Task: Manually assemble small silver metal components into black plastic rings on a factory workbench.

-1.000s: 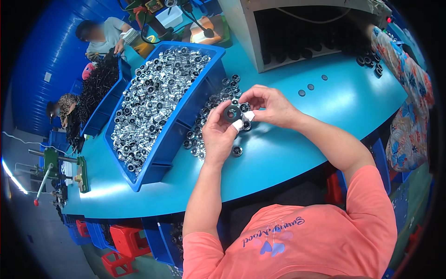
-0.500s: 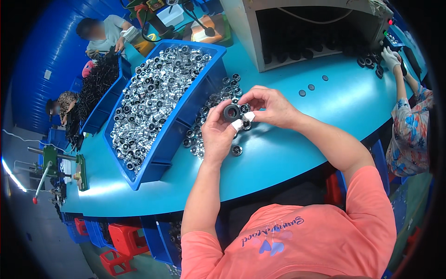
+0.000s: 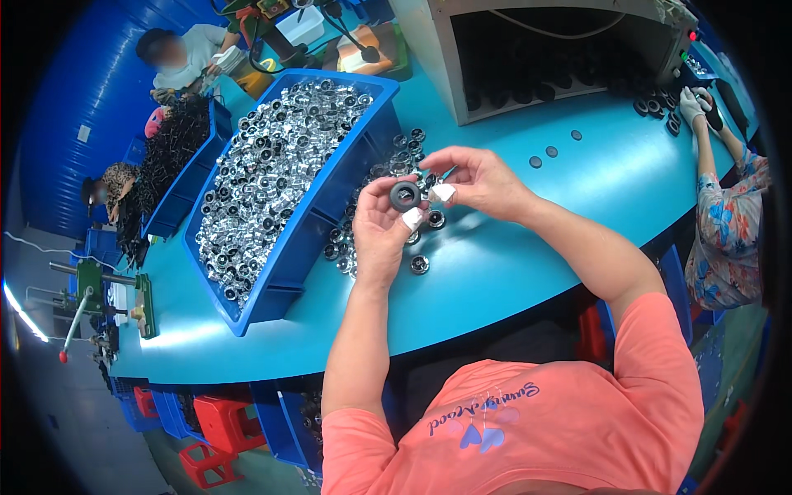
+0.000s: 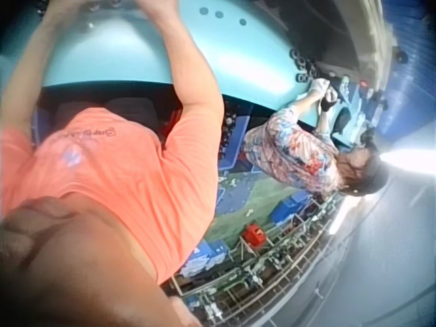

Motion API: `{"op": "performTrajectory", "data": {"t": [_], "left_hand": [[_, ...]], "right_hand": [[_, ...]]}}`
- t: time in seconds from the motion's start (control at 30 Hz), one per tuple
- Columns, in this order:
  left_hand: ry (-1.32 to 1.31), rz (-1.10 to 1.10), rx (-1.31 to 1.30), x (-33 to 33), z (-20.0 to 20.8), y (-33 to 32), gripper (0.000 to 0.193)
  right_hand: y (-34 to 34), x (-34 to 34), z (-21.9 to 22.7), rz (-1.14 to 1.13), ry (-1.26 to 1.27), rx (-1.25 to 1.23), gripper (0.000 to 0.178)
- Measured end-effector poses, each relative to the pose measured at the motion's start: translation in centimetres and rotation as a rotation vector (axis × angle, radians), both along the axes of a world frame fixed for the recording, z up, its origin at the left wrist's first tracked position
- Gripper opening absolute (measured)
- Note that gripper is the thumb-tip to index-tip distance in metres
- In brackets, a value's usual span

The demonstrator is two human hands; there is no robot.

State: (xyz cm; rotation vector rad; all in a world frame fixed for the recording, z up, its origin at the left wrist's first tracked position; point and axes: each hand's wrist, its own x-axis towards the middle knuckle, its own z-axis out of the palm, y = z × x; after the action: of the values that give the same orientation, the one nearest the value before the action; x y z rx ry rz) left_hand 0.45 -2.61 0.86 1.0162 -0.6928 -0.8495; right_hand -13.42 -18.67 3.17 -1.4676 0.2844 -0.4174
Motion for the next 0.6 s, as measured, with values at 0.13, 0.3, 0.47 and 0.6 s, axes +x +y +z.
{"op": "performTrajectory", "data": {"t": [0.13, 0.3, 0.47, 0.6], "left_hand": [[0.049, -0.027, -0.039, 0.24, -0.13, 0.02, 0.059], [0.133, -0.04, -0.037, 0.38, -0.31, -0.04, 0.062], [0.144, -0.052, -0.031, 0.58, -0.56, -0.04, 0.066], [0.148, -0.052, -0.003, 0.54, -0.4, -0.03, 0.067]], "right_hand": [[-0.56, -0.1, 0.24, -0.004, 0.01, -0.008, 0.04], [-0.76, -0.05, 0.05, 0.026, -0.016, 0.057, 0.042], [-0.6, -0.09, 0.36, 0.039, 0.026, 0.028, 0.041], [-0.51, -0.14, 0.5, 0.04, 0.028, 0.005, 0.04]]}}
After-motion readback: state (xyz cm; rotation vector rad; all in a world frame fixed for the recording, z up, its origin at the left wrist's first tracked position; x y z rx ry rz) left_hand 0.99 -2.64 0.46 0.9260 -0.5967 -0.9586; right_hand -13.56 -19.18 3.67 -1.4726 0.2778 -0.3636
